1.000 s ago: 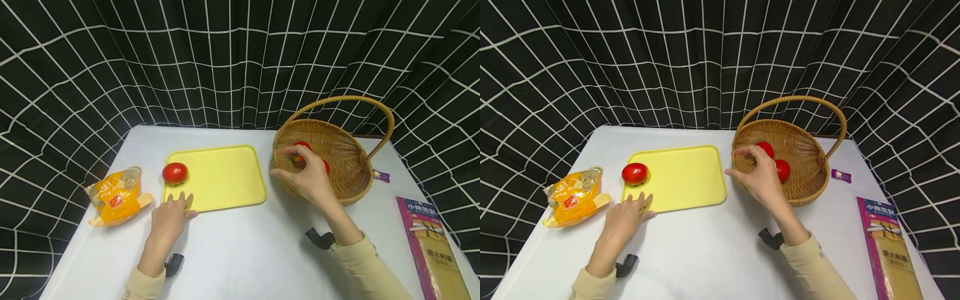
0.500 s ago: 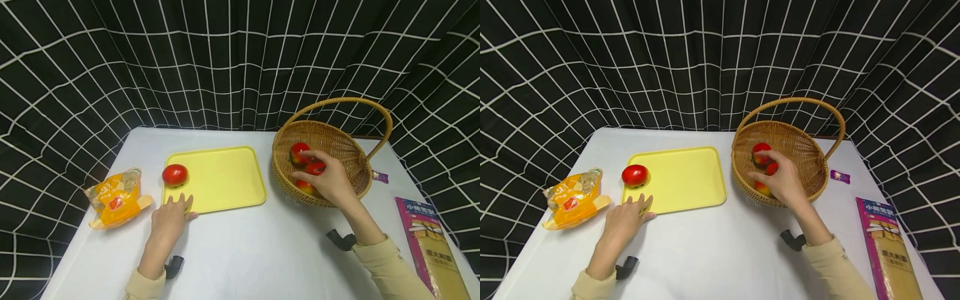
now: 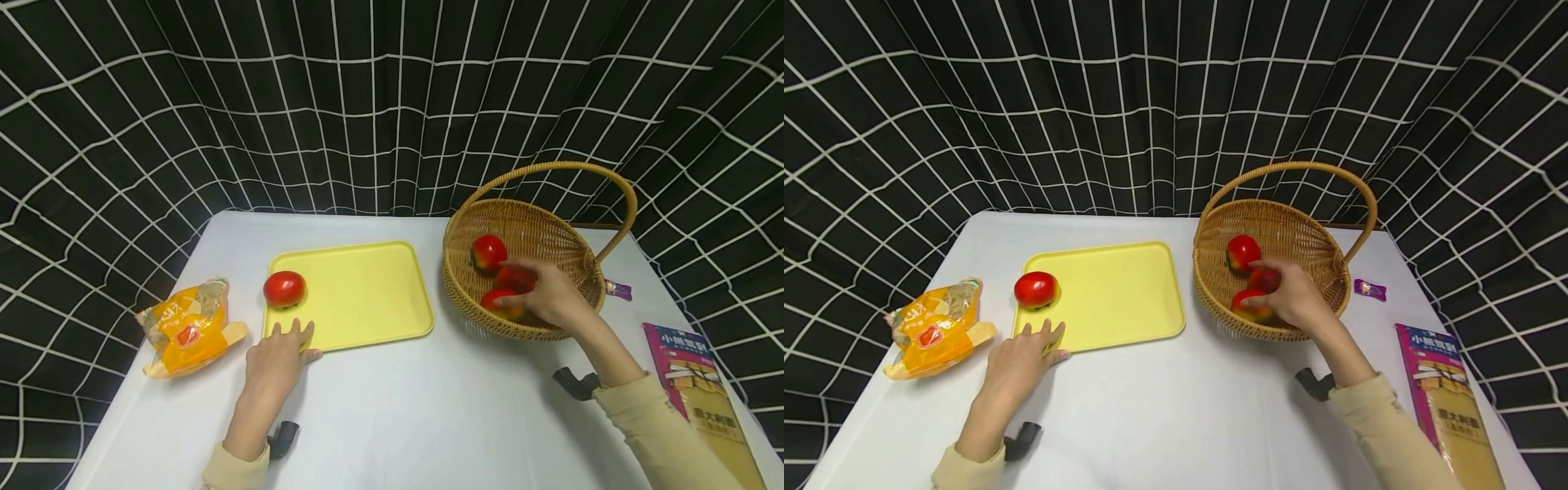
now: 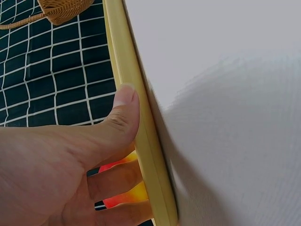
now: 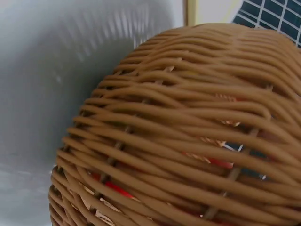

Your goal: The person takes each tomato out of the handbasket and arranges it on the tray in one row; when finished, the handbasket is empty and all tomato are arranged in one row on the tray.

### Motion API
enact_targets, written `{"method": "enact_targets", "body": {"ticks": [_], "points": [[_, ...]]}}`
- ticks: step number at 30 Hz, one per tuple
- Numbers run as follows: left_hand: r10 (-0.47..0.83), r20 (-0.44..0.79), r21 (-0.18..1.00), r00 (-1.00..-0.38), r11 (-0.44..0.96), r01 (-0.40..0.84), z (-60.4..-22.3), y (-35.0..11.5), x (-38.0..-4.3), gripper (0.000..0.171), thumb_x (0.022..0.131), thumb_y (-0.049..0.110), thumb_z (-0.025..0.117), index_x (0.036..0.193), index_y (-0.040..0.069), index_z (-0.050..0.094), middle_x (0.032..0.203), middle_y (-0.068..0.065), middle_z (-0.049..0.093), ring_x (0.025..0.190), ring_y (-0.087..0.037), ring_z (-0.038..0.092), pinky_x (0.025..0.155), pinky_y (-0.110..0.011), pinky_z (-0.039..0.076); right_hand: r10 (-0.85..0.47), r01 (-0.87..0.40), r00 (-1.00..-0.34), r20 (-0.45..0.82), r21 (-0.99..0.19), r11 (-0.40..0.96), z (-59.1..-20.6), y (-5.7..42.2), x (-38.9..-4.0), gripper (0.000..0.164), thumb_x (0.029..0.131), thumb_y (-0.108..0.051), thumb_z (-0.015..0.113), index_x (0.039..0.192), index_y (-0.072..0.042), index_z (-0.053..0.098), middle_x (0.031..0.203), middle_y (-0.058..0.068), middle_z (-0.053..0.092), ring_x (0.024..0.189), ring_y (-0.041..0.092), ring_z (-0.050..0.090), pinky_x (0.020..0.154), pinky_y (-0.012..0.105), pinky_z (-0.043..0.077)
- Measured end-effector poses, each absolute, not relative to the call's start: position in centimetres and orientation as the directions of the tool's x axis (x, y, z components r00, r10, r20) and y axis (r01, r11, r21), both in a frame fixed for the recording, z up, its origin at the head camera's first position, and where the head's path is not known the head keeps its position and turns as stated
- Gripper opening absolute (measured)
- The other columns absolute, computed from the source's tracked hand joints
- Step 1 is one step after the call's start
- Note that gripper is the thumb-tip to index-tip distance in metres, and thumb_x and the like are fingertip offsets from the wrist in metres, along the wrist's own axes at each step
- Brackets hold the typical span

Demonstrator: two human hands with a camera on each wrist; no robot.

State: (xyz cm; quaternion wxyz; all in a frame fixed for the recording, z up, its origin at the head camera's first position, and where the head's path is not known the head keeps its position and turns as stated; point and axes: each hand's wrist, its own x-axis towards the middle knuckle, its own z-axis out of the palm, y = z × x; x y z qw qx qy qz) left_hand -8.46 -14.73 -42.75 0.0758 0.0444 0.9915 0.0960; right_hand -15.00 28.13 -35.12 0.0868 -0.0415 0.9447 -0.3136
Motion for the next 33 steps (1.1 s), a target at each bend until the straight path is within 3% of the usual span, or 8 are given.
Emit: {"method": "enact_targets", "body": {"ticks": [8,13,33], "points": [[0.099,-0.161,0.194,-0.982,0.979,0.066,-42.58,-14.91,-8.33,0.064,0.093,0.039,0.076,0.15,0.014,0.061,0.154,-0.025,0.057,0.124,-0.059,0.062,0.08,-0.059,0.061,-0.163,-0.01,-0.953,-0.256,-0.51,0.86,-35.04,28.52,-15.58,0.067,0.086,-0.031,0.09,0.14,0.0,0.065,0.133,0.031,0.068,0.119,0.047,0.063,0.102,0.063,0.053],[0.11,-0.152,0.2,-0.982,0.977,0.078,-42.57,-14.86,-8.34,0.064,0.093,0.039,0.076,0.15,0.014,0.061,0.154,-0.024,0.057,0.125,-0.059,0.062,0.079,-0.058,0.061,-0.162,0.003,-0.941,-0.297,-0.488,0.873,-35.21,28.57,-15.61,0.063,0.087,-0.029,0.089,0.139,-0.001,0.066,0.134,0.032,0.068,0.123,0.05,0.062,0.105,0.067,0.05],[0.112,-0.125,0.203,-0.986,0.975,0.085,-42.8,-14.78,-8.43,0.062,0.093,0.038,0.078,0.148,0.013,0.064,0.151,-0.026,0.059,0.122,-0.059,0.063,0.075,-0.057,0.061,-0.137,0.005,-0.956,-0.26,-0.48,0.877,-35.48,28.05,-15.66,0.058,0.085,-0.03,0.09,0.13,0.0,0.069,0.125,0.029,0.071,0.114,0.045,0.063,0.097,0.062,0.053]]}}
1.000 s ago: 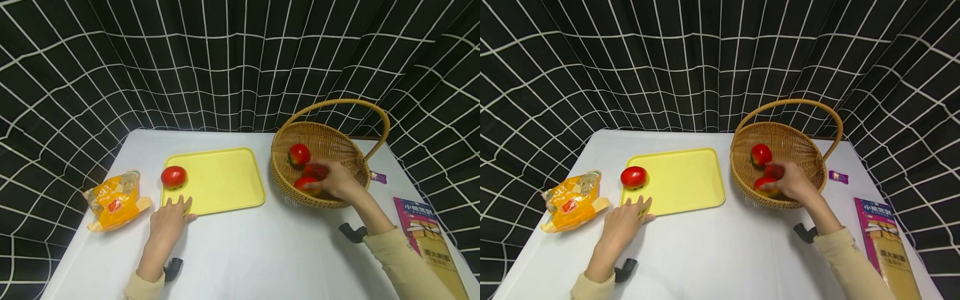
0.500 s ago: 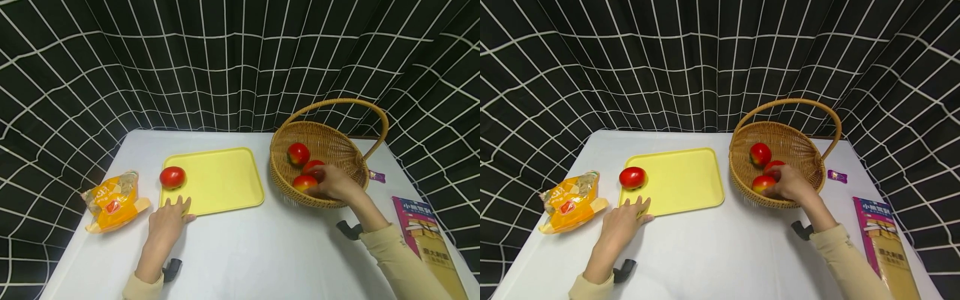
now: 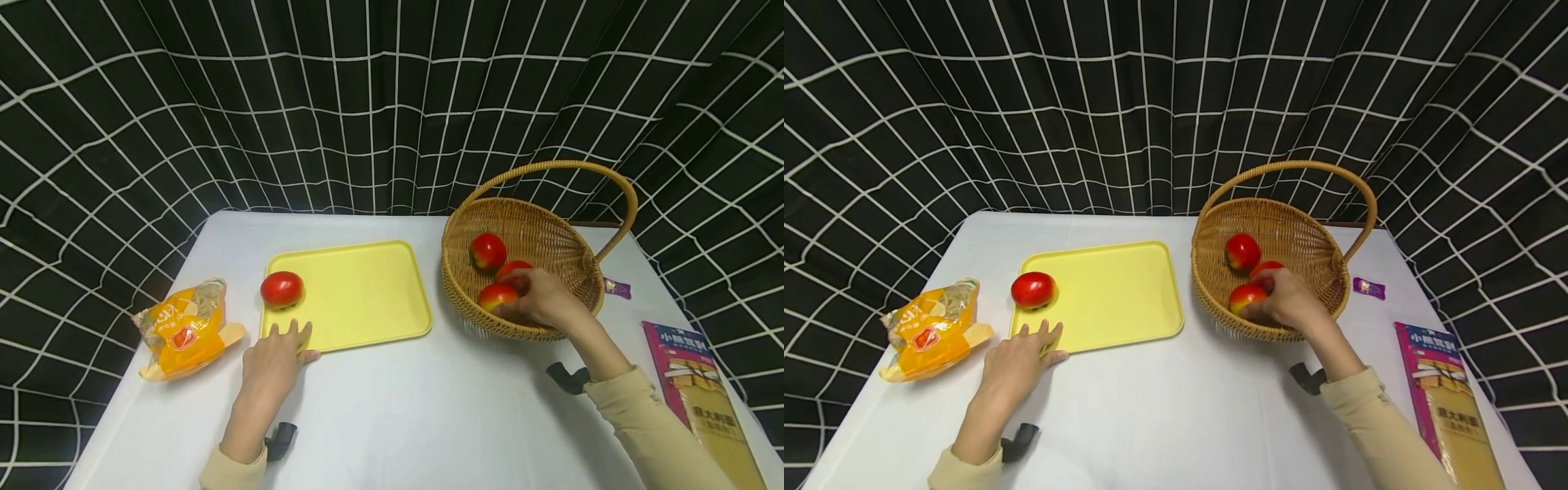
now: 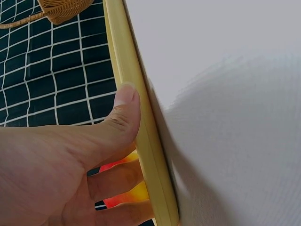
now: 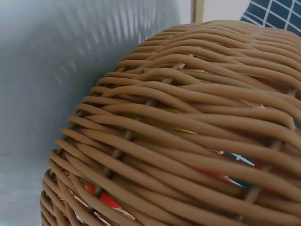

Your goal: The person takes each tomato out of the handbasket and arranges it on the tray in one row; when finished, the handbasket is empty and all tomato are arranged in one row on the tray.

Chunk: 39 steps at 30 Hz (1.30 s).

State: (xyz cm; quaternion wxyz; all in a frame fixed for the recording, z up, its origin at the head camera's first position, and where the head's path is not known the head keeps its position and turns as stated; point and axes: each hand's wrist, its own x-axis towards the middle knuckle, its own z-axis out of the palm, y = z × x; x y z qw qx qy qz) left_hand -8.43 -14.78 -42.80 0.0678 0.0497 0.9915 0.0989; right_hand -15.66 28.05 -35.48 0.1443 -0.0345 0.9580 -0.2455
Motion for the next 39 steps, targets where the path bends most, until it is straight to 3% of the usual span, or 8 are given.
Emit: {"method": "enact_targets", "body": {"ticks": [8,14,20,22,24,26,29,39], "points": [[0.115,-0.109,0.201,-0.987,0.975,0.092,-42.8,-14.7,-8.5,0.063,0.092,0.037,0.079,0.148,0.013,0.064,0.15,-0.027,0.059,0.118,-0.06,0.065,0.072,-0.055,0.061,-0.118,-0.017,-0.979,-0.166,-0.512,0.859,-34.4,28.2,-15.3,0.06,0.084,-0.03,0.09,0.133,-0.002,0.069,0.132,0.031,0.067,0.12,0.047,0.059,0.097,0.063,0.051],[0.121,-0.095,0.193,-0.988,0.976,0.101,-42.8,-14.8,-8.3,0.062,0.091,0.038,0.079,0.147,0.013,0.065,0.149,-0.027,0.06,0.116,-0.06,0.066,0.067,-0.051,0.06,-0.064,-0.01,-0.995,-0.083,-0.535,0.845,-32.6,27.7,-14.7,0.064,0.087,-0.032,0.089,0.14,-0.005,0.066,0.14,0.03,0.06,0.111,0.044,0.061,0.086,0.049,0.054],[0.119,-0.098,0.191,-0.988,0.977,0.099,-42.8,-14.8,-8.4,0.063,0.091,0.038,0.079,0.147,0.013,0.065,0.149,-0.027,0.06,0.115,-0.059,0.066,0.069,-0.051,0.06,-0.019,-0.019,-1.0,0.005,-0.605,0.796,-31.3,26.5,-13.8,0.067,0.088,-0.033,0.089,0.146,-0.012,0.064,0.144,0.025,0.055,0.124,0.048,0.059,0.096,0.063,0.055],[0.117,-0.108,0.191,-0.987,0.977,0.095,-42.8,-14.8,-8.4,0.064,0.091,0.038,0.079,0.148,0.013,0.064,0.15,-0.027,0.06,0.117,-0.059,0.066,0.072,-0.053,0.06,-0.02,-0.052,-0.998,0.058,-0.617,0.785,-31.1,26.0,-13.5,0.065,0.088,-0.03,0.09,0.146,-0.013,0.065,0.142,0.021,0.058,0.122,0.046,0.061,0.094,0.056,0.058],[0.115,-0.116,0.194,-0.987,0.977,0.091,-42.8,-14.8,-8.5,0.064,0.091,0.038,0.079,0.148,0.013,0.064,0.151,-0.026,0.059,0.118,-0.059,0.065,0.073,-0.055,0.061,-0.021,-0.09,-0.993,0.117,-0.629,0.772,-30.9,25.5,-13.3,0.064,0.087,-0.028,0.091,0.144,-0.014,0.066,0.142,0.019,0.059,0.12,0.046,0.064,0.091,0.036,0.059],[0.114,-0.12,0.194,-0.986,0.977,0.09,-42.8,-14.9,-8.5,0.064,0.091,0.039,0.079,0.148,0.013,0.064,0.151,-0.026,0.059,0.118,-0.059,0.065,0.074,-0.055,0.061,-0.027,-0.132,-0.985,0.168,-0.652,0.747,-30.9,25.0,-13.3,0.063,0.086,-0.024,0.092,0.143,-0.013,0.067,0.146,0.019,0.058,0.118,0.047,0.066,0.086,0.017,0.054],[0.112,-0.122,0.192,-0.986,0.977,0.088,-42.8,-14.9,-8.5,0.064,0.092,0.039,0.079,0.148,0.014,0.063,0.151,-0.026,0.059,0.119,-0.059,0.065,0.073,-0.055,0.06,-0.034,-0.183,-0.974,0.226,-0.683,0.707,-31.0,24.1,-13.2,0.063,0.084,-0.019,0.093,0.142,-0.013,0.068,0.149,0.018,0.059,0.118,0.047,0.068,0.081,0.003,0.044],[0.097,-0.134,0.199,-0.986,0.978,0.069,-42.7,-14.8,-8.5,0.065,0.092,0.04,0.078,0.149,0.014,0.063,0.152,-0.025,0.058,0.122,-0.059,0.064,0.08,-0.06,0.06,-0.094,-0.337,-0.932,0.349,-0.744,0.578,-32.2,19.5,-13.5,0.062,0.079,-0.007,0.094,0.136,-0.015,0.072,0.133,0.01,0.068,0.115,0.031,0.067,0.086,0.018,0.048]]}}
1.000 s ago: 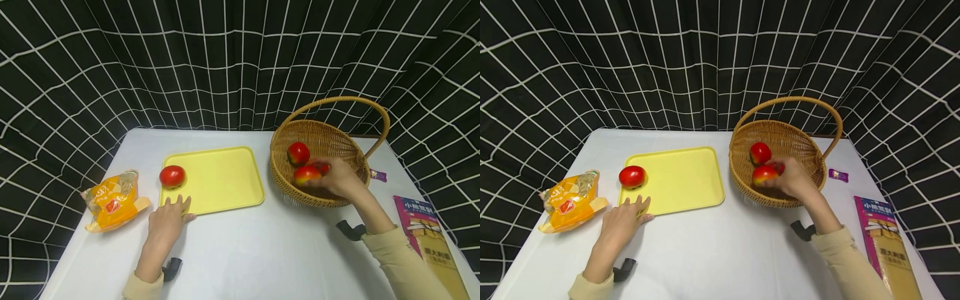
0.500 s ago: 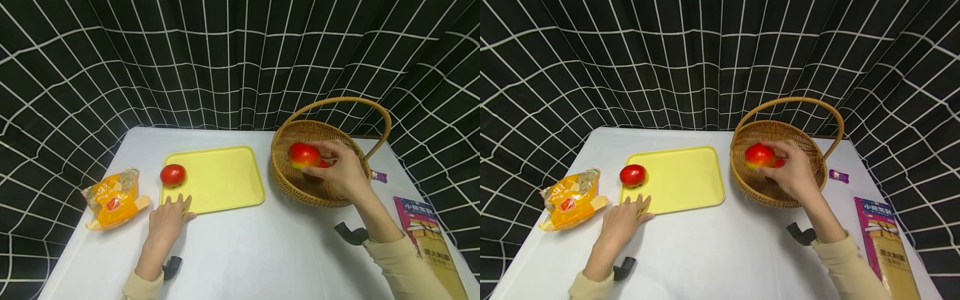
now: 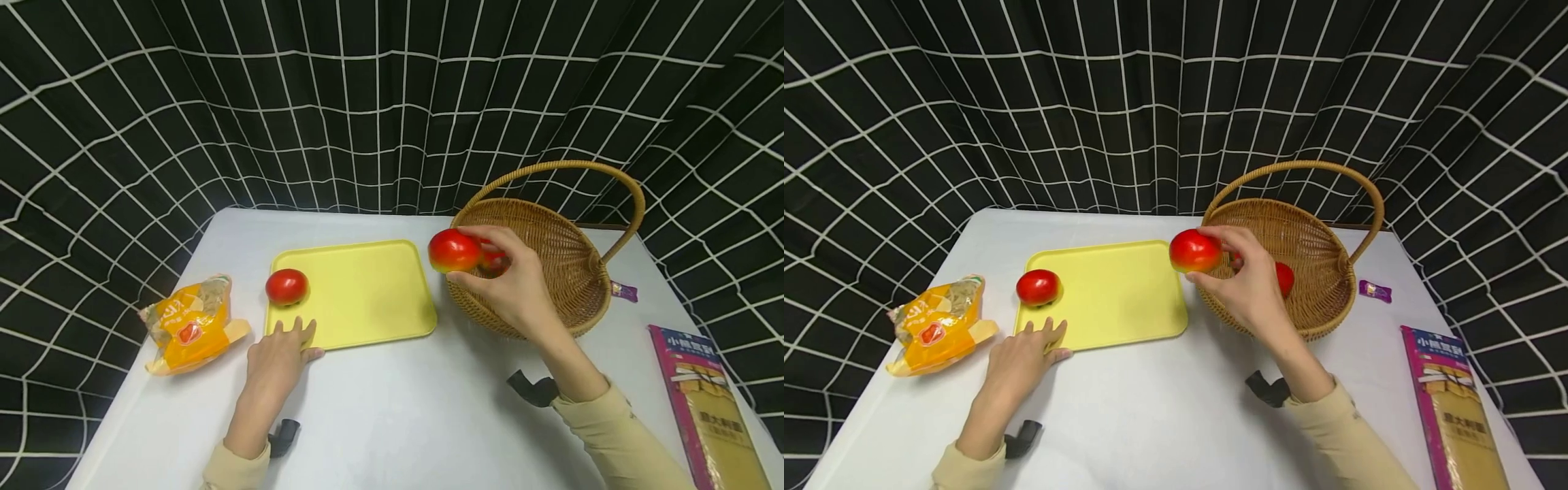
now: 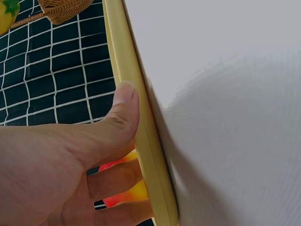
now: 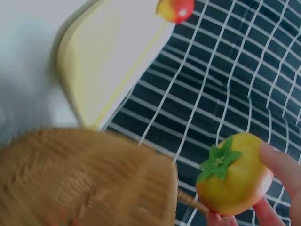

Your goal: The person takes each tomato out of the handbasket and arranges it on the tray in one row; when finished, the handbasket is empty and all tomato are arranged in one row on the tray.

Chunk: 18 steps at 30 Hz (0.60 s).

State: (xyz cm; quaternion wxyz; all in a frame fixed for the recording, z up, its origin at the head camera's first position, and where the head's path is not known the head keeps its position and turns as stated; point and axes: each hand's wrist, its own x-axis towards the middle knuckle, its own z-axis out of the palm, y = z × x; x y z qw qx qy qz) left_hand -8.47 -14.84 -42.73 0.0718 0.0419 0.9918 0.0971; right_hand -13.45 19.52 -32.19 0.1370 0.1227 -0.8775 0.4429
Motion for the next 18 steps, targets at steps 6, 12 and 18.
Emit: {"method": "enact_targets", "body": {"ticks": [6,12,18], "points": [[0.097,-0.126,0.188,-0.987,0.979,0.072,-42.7,-14.8,-8.3,0.064,0.092,0.039,0.078,0.148,0.014,0.063,0.151,-0.026,0.059,0.12,-0.058,0.065,0.076,-0.056,0.06,-0.113,-0.33,-0.941,0.319,-0.789,0.518,-33.2,16.8,-13.6,0.063,0.078,-0.006,0.095,0.136,-0.014,0.072,0.136,0.009,0.066,0.12,0.03,0.064,0.09,0.038,0.051],[0.105,-0.125,0.179,-0.987,0.98,0.082,-42.7,-14.8,-8.4,0.064,0.092,0.04,0.078,0.149,0.014,0.063,0.151,-0.025,0.06,0.122,-0.058,0.064,0.077,-0.057,0.06,-0.111,-0.344,-0.937,0.332,-0.814,0.469,-34.1,14.4,-14.3,0.062,0.077,-0.009,0.096,0.135,-0.014,0.073,0.135,0.01,0.067,0.12,0.031,0.063,0.09,0.043,0.051],[0.1,-0.144,0.175,-0.985,0.982,0.074,-42.8,-14.8,-8.6,0.065,0.091,0.04,0.078,0.149,0.015,0.063,0.152,-0.024,0.059,0.123,-0.058,0.064,0.079,-0.057,0.06,-0.132,-0.351,-0.936,0.327,-0.836,0.422,-35.3,11.9,-15.8,0.059,0.077,-0.01,0.096,0.132,-0.014,0.074,0.134,0.008,0.07,0.12,0.031,0.063,0.087,0.046,0.045]]}}
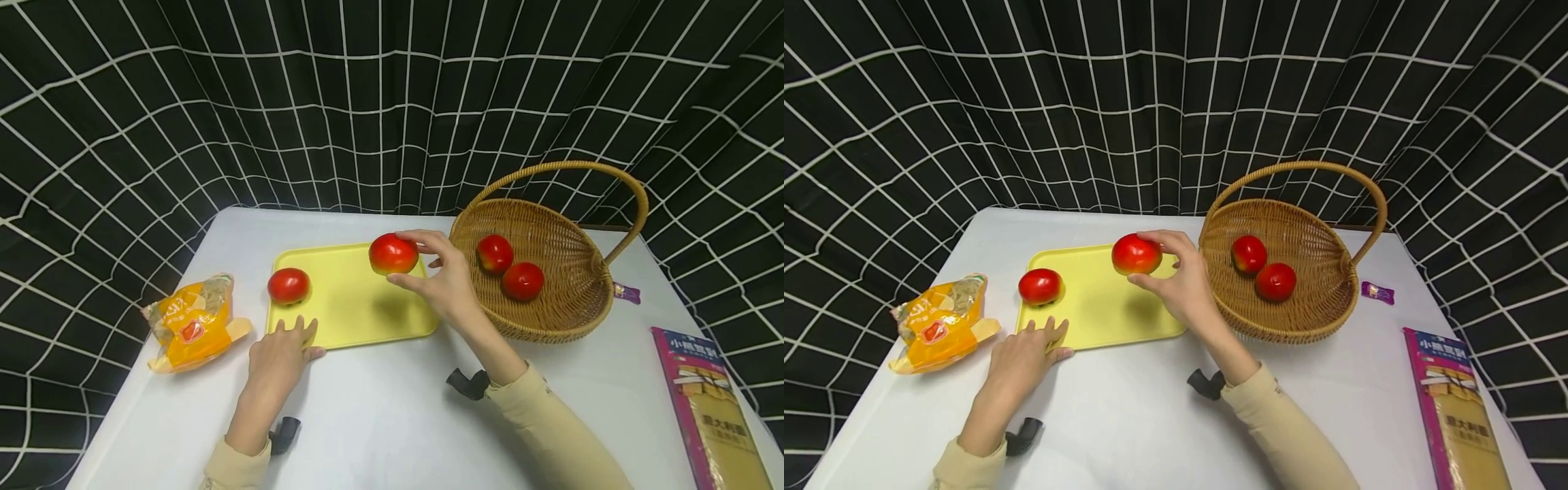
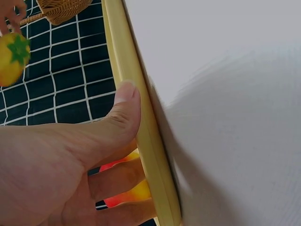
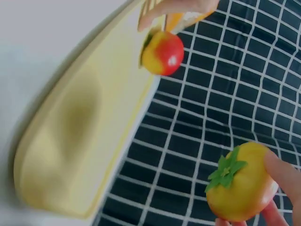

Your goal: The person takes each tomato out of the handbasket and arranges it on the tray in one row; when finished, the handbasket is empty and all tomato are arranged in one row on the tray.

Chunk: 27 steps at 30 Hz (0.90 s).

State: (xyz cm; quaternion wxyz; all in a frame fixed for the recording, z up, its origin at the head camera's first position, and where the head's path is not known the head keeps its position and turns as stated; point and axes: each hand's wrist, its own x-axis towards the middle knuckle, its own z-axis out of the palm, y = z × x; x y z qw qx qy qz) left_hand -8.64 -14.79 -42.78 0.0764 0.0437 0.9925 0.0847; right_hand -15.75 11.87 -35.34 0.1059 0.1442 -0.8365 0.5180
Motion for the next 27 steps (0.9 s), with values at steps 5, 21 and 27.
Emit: {"method": "enact_targets", "body": {"ticks": [5,21,27], "points": [[0.09,-0.174,0.184,-0.981,0.981,0.058,-42.7,-14.8,-8.9,0.065,0.091,0.041,0.078,0.149,0.015,0.063,0.154,-0.023,0.058,0.125,-0.058,0.062,0.083,-0.06,0.06,-0.131,-0.283,-0.959,0.252,-0.866,0.412,-37.2,9.6,-17.0,0.06,0.077,-0.008,0.095,0.133,-0.017,0.074,0.136,0.006,0.069,0.122,0.03,0.063,0.091,0.046,0.044],[0.081,-0.19,0.19,-0.978,0.981,0.045,-42.4,-14.8,-9.1,0.066,0.09,0.04,0.079,0.149,0.015,0.063,0.153,-0.024,0.058,0.122,-0.058,0.064,0.082,-0.058,0.06,-0.139,-0.112,-0.988,0.061,-0.913,0.392,-43.0,3.8,-18.7,0.061,0.077,0.002,0.093,0.131,-0.018,0.075,0.137,0.006,0.067,0.127,0.032,0.059,0.113,0.051,0.044],[0.074,-0.199,0.206,-0.977,0.978,0.032,-42.4,-14.8,-9.2,0.065,0.091,0.039,0.079,0.149,0.014,0.063,0.154,-0.022,0.058,0.125,-0.058,0.063,0.083,-0.059,0.06,-0.165,-0.107,-0.986,0.041,-0.904,0.413,-43.4,2.5,-19.4,0.063,0.075,0.006,0.092,0.131,-0.017,0.075,0.138,0.006,0.066,0.128,0.032,0.057,0.115,0.053,0.041]]}}
